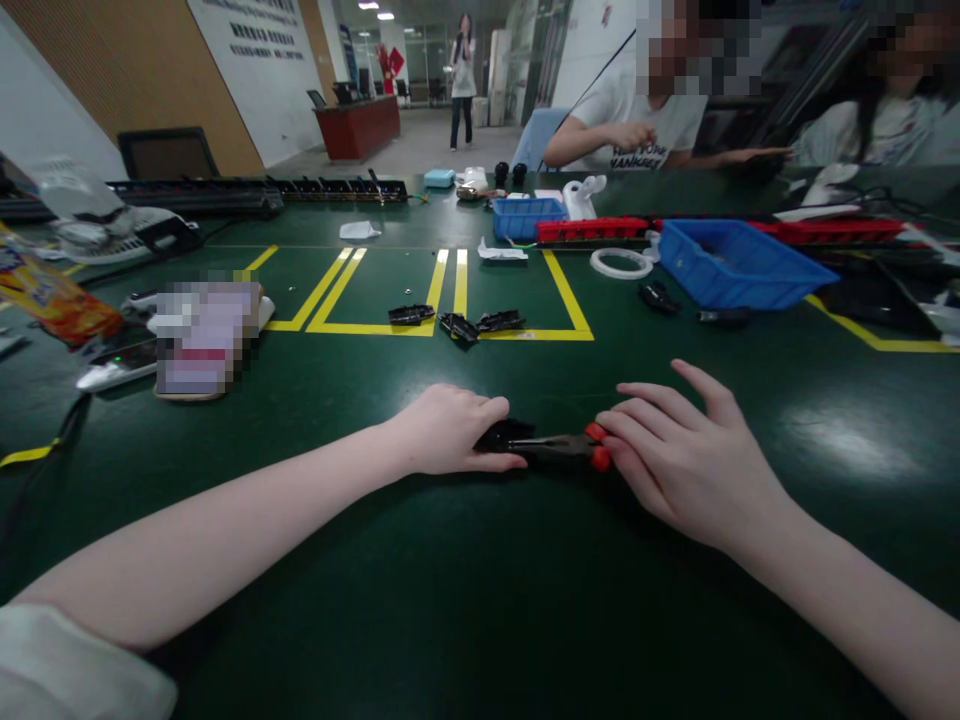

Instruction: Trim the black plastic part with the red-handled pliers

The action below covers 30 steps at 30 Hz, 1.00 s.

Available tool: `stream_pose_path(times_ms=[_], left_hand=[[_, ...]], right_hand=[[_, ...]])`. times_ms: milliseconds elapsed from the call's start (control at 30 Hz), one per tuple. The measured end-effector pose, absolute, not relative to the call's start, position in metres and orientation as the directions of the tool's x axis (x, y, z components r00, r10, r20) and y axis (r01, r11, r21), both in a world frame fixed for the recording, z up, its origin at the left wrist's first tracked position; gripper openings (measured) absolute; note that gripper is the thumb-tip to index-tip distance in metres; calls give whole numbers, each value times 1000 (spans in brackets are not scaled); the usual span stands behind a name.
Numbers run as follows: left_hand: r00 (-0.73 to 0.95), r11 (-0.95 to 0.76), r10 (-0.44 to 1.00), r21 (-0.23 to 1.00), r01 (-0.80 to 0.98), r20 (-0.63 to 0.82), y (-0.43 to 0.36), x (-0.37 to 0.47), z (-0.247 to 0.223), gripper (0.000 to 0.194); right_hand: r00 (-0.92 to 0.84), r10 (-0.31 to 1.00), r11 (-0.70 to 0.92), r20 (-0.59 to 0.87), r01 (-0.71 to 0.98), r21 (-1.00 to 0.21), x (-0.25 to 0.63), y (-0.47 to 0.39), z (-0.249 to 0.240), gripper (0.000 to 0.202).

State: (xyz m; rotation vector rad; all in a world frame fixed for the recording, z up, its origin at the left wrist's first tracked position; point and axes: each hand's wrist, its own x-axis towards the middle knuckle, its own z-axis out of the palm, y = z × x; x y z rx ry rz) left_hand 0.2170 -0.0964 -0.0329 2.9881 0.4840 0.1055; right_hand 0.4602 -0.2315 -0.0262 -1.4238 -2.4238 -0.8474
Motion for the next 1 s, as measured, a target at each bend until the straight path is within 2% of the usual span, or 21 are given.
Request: stream_pose_path(times_ms=[667,1000], left_hand=[[947,-937,322,146,317,14,-97,217,-31,42],[950,-945,311,109,307,23,-96,218,-32,45]], right_hand=[[-439,798,390,414,899,201,463,-230,-26,33],[-470,772,410,429,883,228,462,-229,-25,36]])
